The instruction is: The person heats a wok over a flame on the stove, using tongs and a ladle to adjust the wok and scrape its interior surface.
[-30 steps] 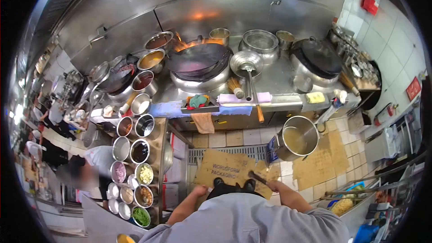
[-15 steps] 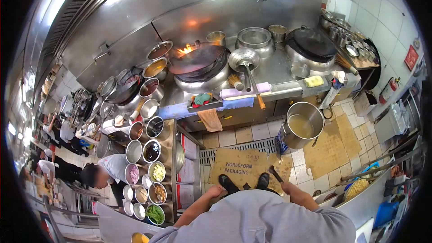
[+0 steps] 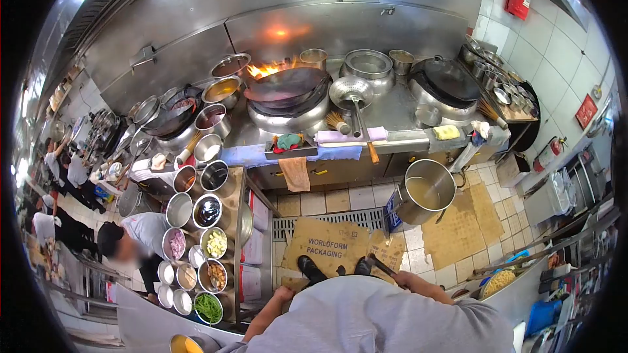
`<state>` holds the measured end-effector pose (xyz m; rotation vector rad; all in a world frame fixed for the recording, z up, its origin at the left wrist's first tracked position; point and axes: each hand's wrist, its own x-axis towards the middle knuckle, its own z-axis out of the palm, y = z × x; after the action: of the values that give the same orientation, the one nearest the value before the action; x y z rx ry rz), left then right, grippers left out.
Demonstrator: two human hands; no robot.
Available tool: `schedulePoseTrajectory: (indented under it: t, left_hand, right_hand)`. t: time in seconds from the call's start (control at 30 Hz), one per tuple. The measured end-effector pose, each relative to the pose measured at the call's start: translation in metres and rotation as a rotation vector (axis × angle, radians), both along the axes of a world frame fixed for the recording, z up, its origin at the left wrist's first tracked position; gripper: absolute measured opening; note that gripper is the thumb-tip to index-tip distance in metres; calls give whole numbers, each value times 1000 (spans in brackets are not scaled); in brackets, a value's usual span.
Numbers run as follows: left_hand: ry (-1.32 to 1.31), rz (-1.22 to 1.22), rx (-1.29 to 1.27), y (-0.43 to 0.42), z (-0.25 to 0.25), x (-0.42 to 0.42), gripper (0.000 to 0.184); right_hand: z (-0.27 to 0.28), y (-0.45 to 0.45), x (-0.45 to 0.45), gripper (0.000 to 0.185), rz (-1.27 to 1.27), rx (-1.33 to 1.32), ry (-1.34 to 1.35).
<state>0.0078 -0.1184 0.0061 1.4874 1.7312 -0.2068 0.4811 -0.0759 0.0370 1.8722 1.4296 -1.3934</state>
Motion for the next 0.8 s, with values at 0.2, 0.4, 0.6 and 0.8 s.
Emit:
schedulePoseTrajectory:
  t: [0.2,0.4,0.6,0.8]
  left_hand:
    - [-69,188,-115,8,48,30,33]
    - [-93,150,-4,10,20,24,32]
    - [-106,153,-51,9,28,15,30]
    - [-41,24,-19,3,12,9,32]
  right_hand:
    - [2,55,-25,53,-90,99,103]
    - [11,67,-48,47,-43,83,116]
    - [-29,41,-36,55,25,-21,110]
    - [-2,16,-22,54,105,-114,-4]
